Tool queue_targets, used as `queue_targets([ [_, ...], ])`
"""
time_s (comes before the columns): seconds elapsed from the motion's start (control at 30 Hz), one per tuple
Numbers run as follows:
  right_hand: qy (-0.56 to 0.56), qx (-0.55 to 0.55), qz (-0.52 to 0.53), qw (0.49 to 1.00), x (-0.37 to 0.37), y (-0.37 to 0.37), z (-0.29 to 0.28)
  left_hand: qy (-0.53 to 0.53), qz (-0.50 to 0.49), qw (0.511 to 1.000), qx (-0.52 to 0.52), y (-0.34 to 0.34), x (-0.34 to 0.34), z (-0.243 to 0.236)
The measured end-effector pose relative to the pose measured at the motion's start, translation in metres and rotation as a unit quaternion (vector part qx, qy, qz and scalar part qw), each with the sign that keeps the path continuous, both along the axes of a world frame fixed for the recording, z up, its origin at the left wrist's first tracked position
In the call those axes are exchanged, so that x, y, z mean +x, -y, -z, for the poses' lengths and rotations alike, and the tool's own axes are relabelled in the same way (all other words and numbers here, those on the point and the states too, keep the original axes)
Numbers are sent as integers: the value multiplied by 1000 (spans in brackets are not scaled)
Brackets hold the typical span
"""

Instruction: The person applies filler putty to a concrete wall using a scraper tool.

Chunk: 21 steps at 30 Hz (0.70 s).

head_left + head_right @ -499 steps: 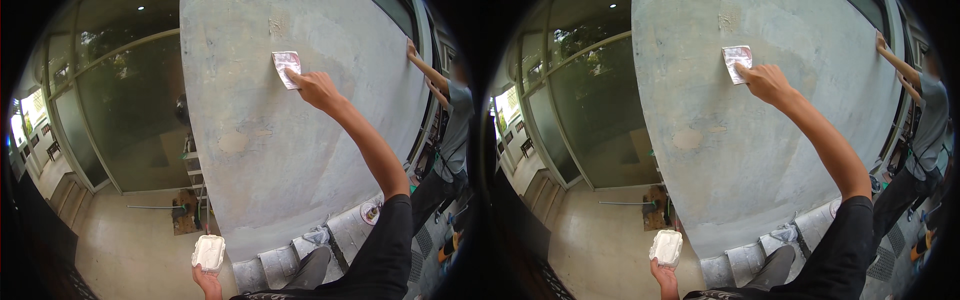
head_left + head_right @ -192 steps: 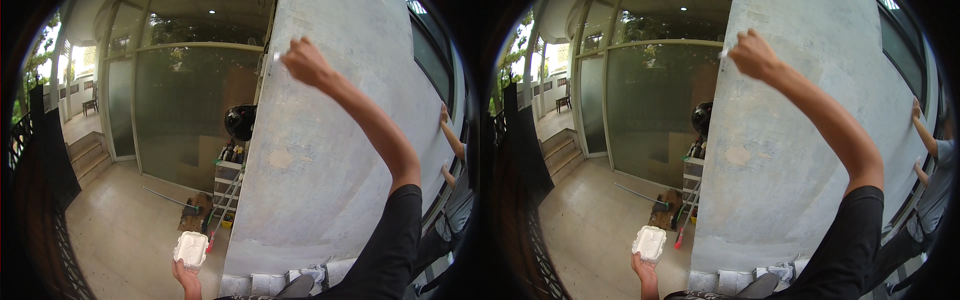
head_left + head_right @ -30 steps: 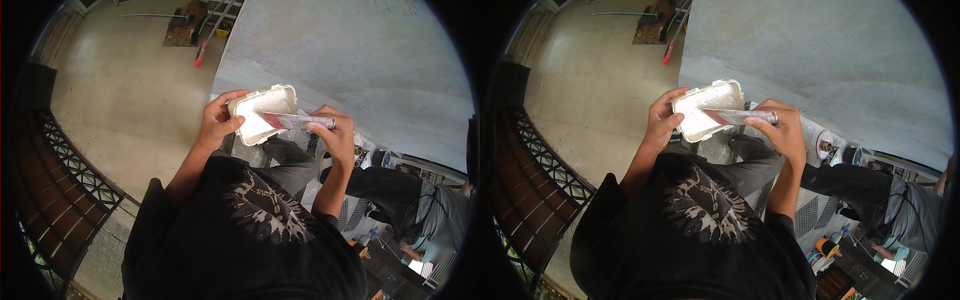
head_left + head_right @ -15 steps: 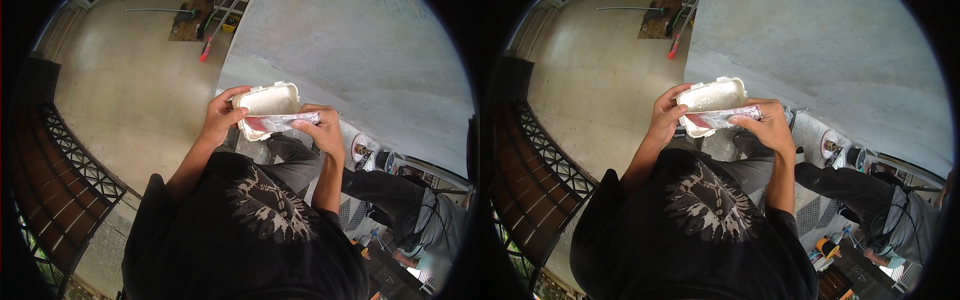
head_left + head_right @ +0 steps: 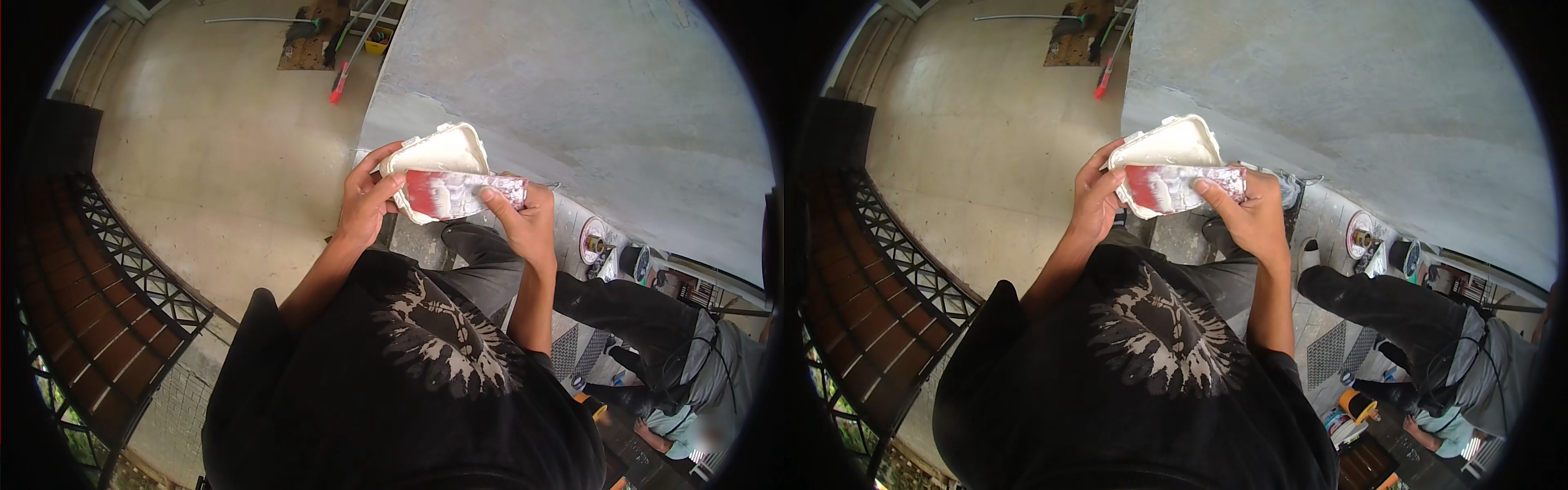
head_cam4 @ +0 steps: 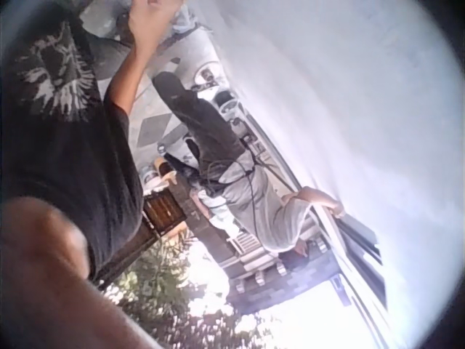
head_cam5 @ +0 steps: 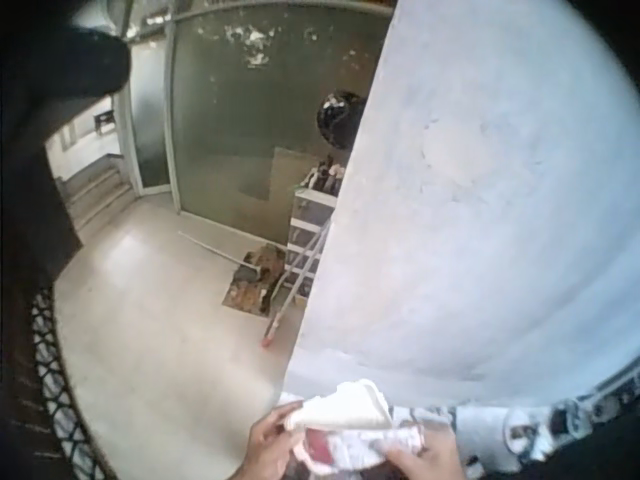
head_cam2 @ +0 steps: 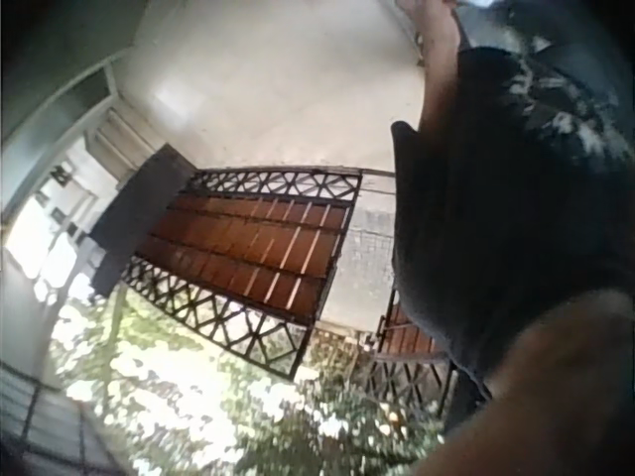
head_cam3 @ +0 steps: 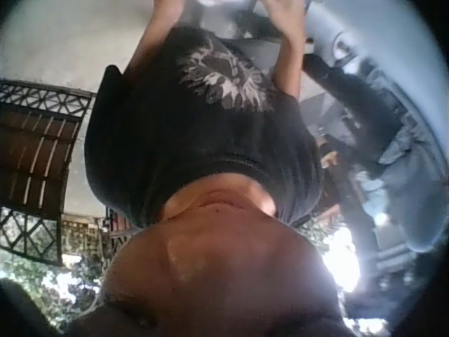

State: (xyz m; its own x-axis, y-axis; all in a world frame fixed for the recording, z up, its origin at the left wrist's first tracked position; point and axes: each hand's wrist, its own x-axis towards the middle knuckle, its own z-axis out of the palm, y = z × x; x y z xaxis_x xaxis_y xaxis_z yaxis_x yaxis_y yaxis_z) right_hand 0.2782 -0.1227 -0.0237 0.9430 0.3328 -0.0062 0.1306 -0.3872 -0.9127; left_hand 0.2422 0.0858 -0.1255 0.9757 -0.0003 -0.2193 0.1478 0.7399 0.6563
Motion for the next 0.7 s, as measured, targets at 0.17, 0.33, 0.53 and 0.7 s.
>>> queue_targets([
  [0.17, 109, -71, 177, 976, -13, -8, -21, 34, -40, 997, 52, 6, -3, 0],
  [0.33, 192, -149, 227, 943, -19, -32, -32, 52, -117, 988, 88, 17, 1, -3],
  [0.53, 209, -246, 173, 931, -13, -46, -38, 77, -116, 974, 178, 13, -2, -15],
  [0.7, 158, -274, 128, 940, -16, -58, -45, 62, -114, 978, 162, 18, -5, -15],
])
